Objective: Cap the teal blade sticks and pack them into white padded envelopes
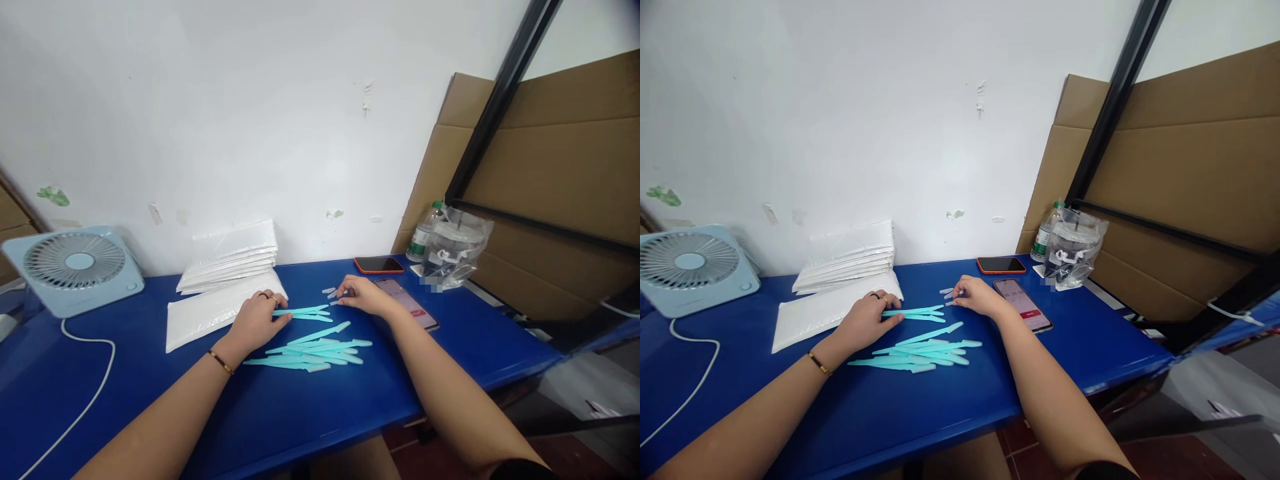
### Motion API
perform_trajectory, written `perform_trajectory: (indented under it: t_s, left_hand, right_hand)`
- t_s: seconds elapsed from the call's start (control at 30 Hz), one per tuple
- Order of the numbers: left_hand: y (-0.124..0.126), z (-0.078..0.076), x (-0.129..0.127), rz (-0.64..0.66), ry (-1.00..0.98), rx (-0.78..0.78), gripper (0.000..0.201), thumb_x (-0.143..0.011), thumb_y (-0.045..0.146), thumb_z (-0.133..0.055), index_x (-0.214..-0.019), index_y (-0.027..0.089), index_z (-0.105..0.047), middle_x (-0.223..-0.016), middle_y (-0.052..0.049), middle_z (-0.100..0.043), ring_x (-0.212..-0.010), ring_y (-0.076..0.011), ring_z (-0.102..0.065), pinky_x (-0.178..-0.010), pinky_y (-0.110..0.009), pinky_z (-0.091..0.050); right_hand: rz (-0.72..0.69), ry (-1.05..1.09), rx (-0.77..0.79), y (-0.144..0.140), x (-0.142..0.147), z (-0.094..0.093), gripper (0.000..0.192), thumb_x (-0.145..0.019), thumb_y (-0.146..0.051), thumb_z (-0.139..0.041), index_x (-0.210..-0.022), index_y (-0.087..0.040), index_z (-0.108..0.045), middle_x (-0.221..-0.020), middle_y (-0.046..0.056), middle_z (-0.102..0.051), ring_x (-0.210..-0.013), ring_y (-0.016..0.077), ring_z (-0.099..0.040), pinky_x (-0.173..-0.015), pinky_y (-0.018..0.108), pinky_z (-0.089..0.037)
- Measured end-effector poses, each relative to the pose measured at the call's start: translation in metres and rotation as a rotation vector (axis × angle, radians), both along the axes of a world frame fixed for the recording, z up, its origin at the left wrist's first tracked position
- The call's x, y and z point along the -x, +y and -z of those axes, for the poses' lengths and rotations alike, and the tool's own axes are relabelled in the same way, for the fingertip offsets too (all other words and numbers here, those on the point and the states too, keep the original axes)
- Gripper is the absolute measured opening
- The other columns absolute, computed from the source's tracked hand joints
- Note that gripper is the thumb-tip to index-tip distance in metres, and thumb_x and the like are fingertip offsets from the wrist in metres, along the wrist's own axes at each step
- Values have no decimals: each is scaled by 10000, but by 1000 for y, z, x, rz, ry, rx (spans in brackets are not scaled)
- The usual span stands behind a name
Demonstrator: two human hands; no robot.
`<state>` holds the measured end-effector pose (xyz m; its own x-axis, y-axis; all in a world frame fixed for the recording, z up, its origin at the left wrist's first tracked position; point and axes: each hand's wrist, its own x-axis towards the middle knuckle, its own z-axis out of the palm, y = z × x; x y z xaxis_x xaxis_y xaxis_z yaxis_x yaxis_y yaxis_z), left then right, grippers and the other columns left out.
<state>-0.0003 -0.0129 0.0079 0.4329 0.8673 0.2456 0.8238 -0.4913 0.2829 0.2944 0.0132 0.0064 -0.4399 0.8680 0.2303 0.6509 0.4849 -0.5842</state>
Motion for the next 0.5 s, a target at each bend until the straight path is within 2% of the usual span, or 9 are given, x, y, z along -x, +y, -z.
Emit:
perform_trajectory:
  t_s: [0.07, 0.13, 0.2, 0.3, 0.4, 0.5]
  left_hand:
    - [-1, 2, -3, 42, -12, -76, 381, -808, 454, -518, -1139, 270, -564, -1094, -48, -589, -1058, -241, -482, -871, -344, -385]
    - [0, 7, -7, 115, -18, -79, 378, -831, 426, -501, -1181, 292, -549, -1144, -36, -579, -1081, -229, -476, -903, -340, -377]
    - [3, 12, -10, 152, -12, -43, 306, -858, 400, -468, -1107, 282, -601, -1087, -32, -607, -1023, -213, -510, -882, -323, -391]
    - [7, 14, -14, 113, -23, -22, 264, -867, 387, -456, -1007, 255, -637, -997, -36, -626, -959, -209, -532, -826, -314, -405]
    - [4, 8, -16, 57, -80, -49, 296, -888, 405, -408, -997, 242, -629, -1000, -40, -622, -971, -209, -522, -821, -315, -391]
    - [-4, -3, -18, 121, -112, 8, 396, -907, 469, -328, -892, 226, -640, -913, -31, -643, -884, -188, -544, -768, -288, -383]
  right_hand:
    - [-82, 10, 55, -6, 0, -5, 163, -751, -322, -652, -812, -171, -651, -844, 26, -562, -704, 118, -529, -628, 228, -403]
    - [-193, -35, 134, -12, 0, -10, 192, -718, -341, -683, -820, -180, -663, -838, 20, -564, -693, 117, -521, -612, 222, -405]
    - [-261, -110, 176, -16, 2, -12, 231, -660, -347, -731, -814, -185, -672, -799, 8, -555, -662, 113, -501, -580, 216, -394]
    - [-299, -176, 194, -17, 8, -11, 209, -661, -340, -729, -781, -180, -669, -761, 0, -540, -632, 107, -482, -551, 211, -378]
    - [-291, -158, 197, -15, 15, -7, 180, -701, -335, -696, -754, -170, -648, -755, 2, -536, -624, 104, -484, -546, 208, -382]
    - [-245, -109, 142, -14, 19, -5, 180, -717, -328, -690, -771, -166, -633, -781, 9, -537, -646, 109, -500, -565, 211, -394]
